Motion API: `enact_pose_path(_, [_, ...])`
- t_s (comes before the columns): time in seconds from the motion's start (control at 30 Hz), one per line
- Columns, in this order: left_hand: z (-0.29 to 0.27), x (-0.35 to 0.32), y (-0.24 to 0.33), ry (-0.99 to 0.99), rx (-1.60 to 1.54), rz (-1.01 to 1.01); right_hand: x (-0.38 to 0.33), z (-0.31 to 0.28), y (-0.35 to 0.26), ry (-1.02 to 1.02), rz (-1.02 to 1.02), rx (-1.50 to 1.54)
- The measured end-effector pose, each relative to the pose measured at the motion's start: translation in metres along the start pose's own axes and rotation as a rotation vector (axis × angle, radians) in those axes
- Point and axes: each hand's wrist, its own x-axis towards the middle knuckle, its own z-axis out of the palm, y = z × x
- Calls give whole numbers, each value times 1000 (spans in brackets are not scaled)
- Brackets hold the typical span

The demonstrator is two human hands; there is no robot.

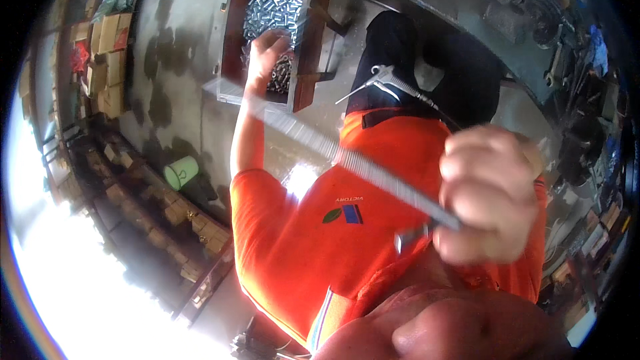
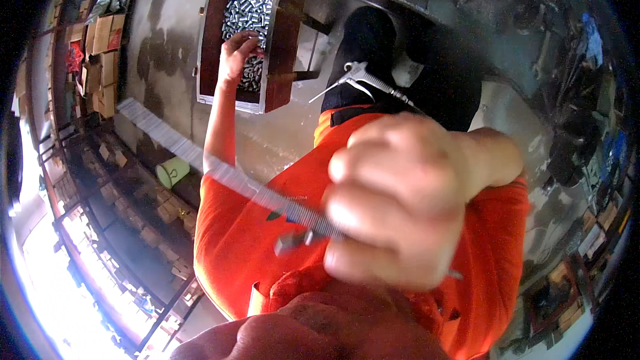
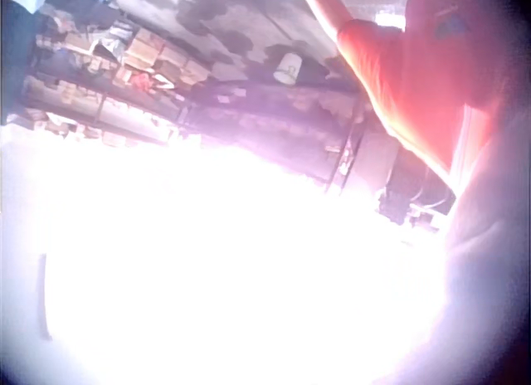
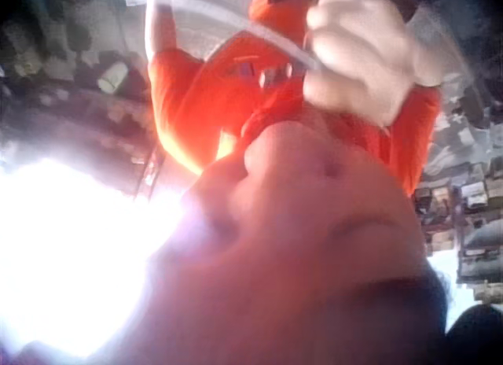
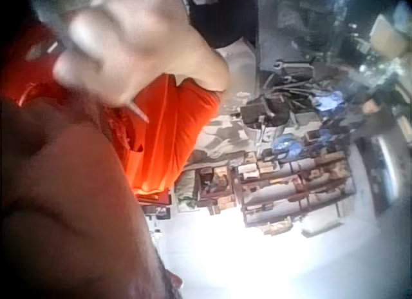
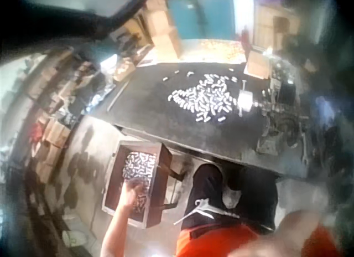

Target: The person repeatedly picks small metal fasteners from a bin, measures them with a caliper, and places them on a table. The person handles the fasteners one at a time and uses the caliper to measure each item before setting it down.

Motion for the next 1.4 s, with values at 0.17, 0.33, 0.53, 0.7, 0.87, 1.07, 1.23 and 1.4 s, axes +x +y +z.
enact_pose_path(0.17, [87, -50, 65, -315, -450, 16, -67, 1, 40, -200, 480, 124])
enact_pose_path(0.33, [144, -63, 44, -568, -721, -171, -110, 18, 49, -158, 802, 32])
enact_pose_path(0.53, [166, -68, 41, -504, -606, -131, -120, 21, 50, -107, 851, -1])
enact_pose_path(0.7, [165, -72, 53, -494, -300, 68, -119, 26, 53, -163, 871, -23])
enact_pose_path(0.87, [171, -77, 63, -466, -202, 255, -129, 31, 54, -120, 865, -102])
enact_pose_path(1.07, [173, -76, 64, -510, -243, 187, -137, 32, 58, -31, 835, -39])
enact_pose_path(1.23, [172, -70, 61, -555, -288, 173, -145, 34, 57, 39, 985, 84])
enact_pose_path(1.4, [159, -49, 48, -40, 425, 536, -130, 10, 37, 13, 945, 92])
